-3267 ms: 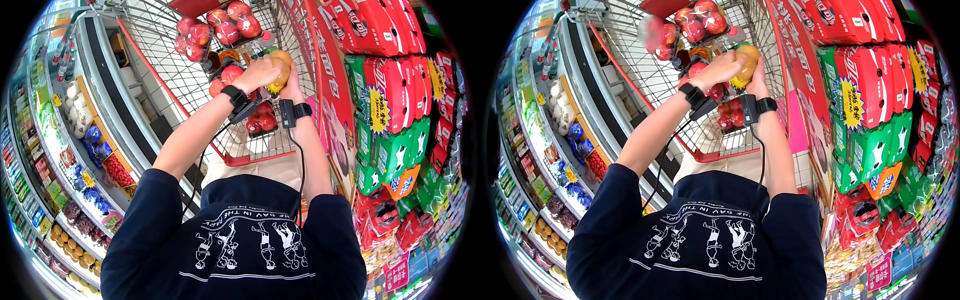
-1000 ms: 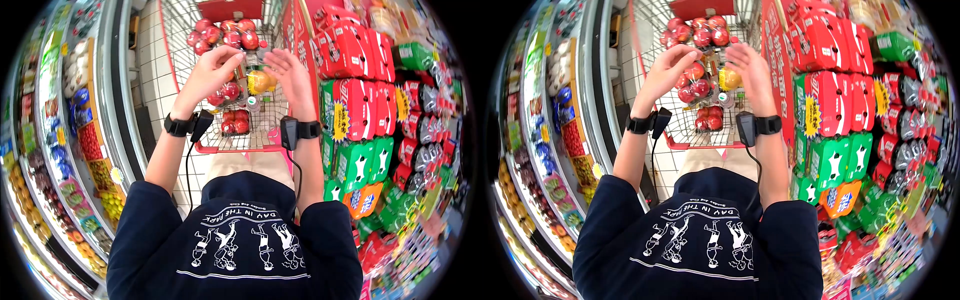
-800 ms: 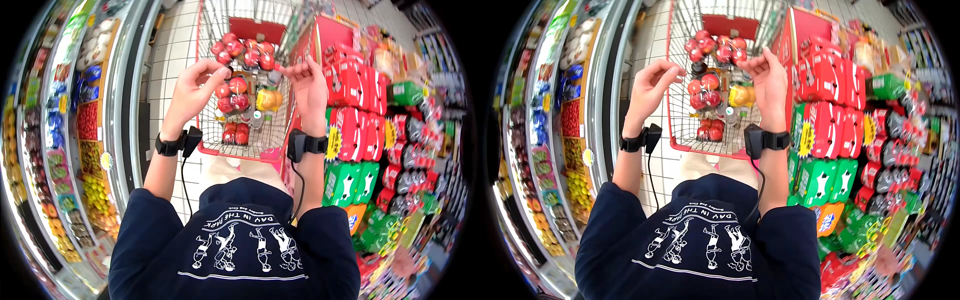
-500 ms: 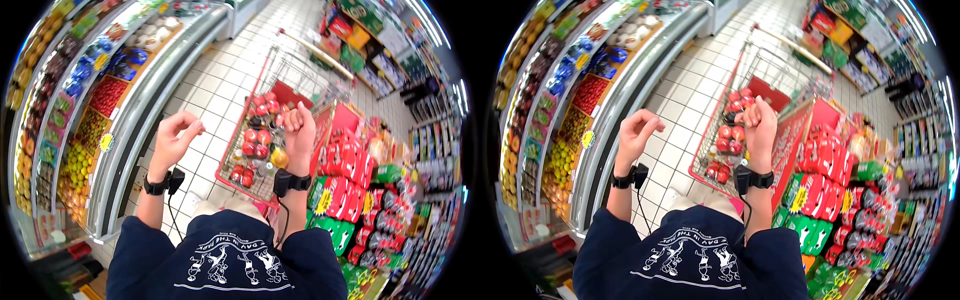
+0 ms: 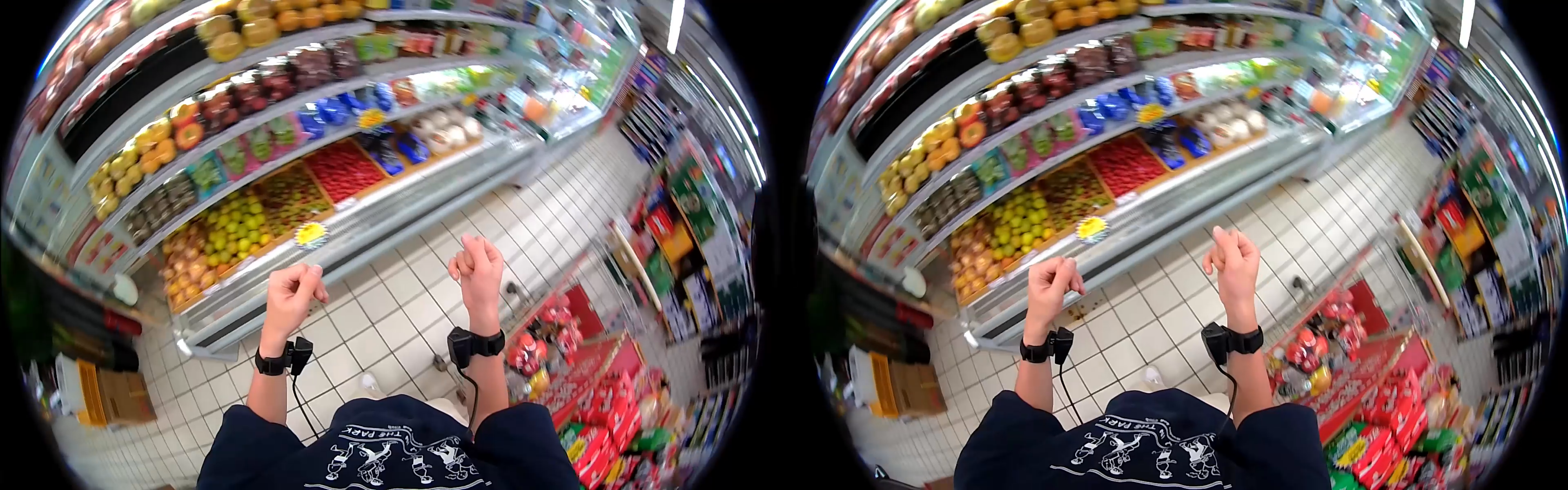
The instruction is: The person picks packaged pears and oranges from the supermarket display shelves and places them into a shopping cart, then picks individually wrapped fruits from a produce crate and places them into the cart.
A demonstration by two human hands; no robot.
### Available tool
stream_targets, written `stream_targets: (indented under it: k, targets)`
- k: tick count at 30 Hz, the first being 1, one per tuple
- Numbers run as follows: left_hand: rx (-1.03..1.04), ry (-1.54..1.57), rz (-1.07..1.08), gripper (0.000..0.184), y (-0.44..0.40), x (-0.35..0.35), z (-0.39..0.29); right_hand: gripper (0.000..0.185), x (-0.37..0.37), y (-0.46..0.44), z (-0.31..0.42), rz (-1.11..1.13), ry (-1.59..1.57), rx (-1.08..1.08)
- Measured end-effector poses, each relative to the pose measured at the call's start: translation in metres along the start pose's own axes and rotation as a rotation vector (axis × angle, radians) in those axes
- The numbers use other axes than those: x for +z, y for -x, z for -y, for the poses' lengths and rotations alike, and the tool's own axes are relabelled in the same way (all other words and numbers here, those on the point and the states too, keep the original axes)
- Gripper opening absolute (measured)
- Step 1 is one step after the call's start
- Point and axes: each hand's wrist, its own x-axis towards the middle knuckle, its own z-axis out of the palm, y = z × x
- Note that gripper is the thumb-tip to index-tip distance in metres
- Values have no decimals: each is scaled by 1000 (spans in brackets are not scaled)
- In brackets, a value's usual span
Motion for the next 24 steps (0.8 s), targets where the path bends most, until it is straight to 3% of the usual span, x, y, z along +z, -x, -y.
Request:
stream_targets:
  k: [9,14,24]
  targets:
    - [-2,-74,-286,38,36,-109,-4,48,106,-38,-73,241,60,149]
    - [-101,-111,-273,37,25,-127,3,47,128,-69,-107,281,40,174]
    - [-77,-307,-220,32,-118,-144,24,45,132,-206,-149,286,-40,147]
